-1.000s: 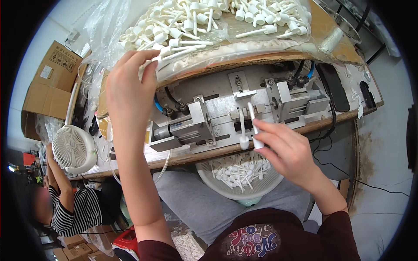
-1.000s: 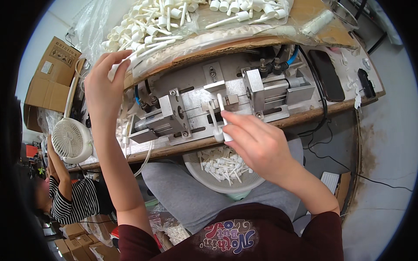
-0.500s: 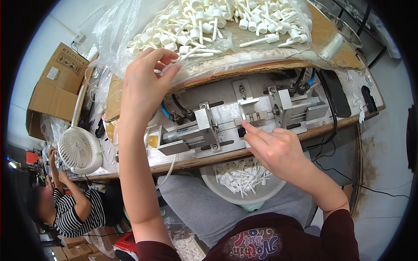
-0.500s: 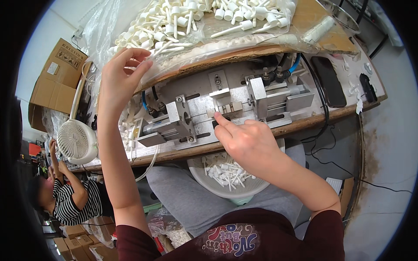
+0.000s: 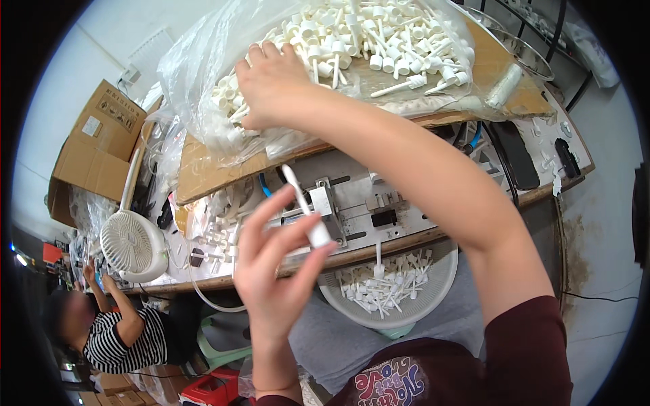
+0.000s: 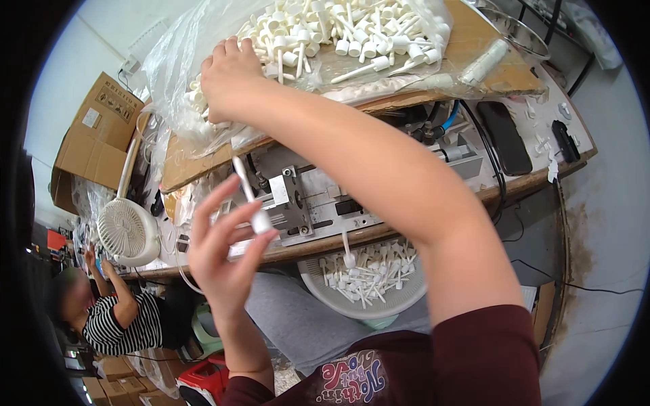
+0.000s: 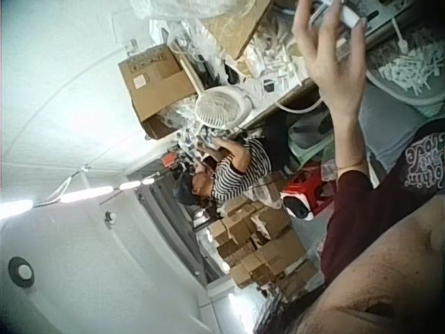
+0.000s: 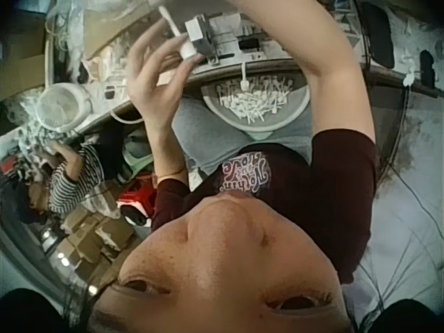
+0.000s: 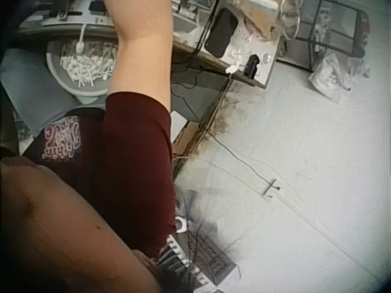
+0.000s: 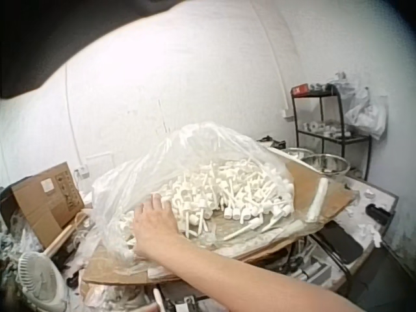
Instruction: Using a pneumatic assembly machine to combine white plastic components at a workshop station.
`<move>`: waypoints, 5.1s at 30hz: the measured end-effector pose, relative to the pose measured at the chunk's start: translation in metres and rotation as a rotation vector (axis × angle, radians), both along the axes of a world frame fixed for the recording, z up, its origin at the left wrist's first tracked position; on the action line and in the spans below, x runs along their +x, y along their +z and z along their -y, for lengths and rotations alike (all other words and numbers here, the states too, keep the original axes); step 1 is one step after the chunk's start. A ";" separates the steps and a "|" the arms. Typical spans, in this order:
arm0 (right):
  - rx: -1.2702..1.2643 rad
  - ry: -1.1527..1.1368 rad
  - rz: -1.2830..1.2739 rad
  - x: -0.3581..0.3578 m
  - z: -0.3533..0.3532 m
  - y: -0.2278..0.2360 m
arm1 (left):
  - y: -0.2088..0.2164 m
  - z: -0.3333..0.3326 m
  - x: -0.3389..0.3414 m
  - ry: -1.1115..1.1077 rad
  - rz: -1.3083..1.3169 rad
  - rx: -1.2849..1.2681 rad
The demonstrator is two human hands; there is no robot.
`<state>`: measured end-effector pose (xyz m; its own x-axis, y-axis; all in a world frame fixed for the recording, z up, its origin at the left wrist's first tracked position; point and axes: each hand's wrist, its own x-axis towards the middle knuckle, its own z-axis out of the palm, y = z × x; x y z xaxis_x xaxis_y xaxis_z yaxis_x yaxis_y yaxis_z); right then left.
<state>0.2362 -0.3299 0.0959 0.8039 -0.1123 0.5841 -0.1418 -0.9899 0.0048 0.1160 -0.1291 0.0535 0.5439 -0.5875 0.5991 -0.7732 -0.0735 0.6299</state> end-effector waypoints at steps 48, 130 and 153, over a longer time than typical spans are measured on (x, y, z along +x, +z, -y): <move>1.135 0.208 0.202 -0.225 0.084 0.013 | -0.019 0.053 -0.007 -0.086 0.043 0.231; 0.227 0.283 -0.039 -0.273 -0.012 -0.104 | 0.031 0.134 0.110 -0.062 0.972 0.429; 0.053 0.132 0.289 -0.143 0.085 0.004 | 0.000 0.043 -0.011 -0.221 -0.152 0.103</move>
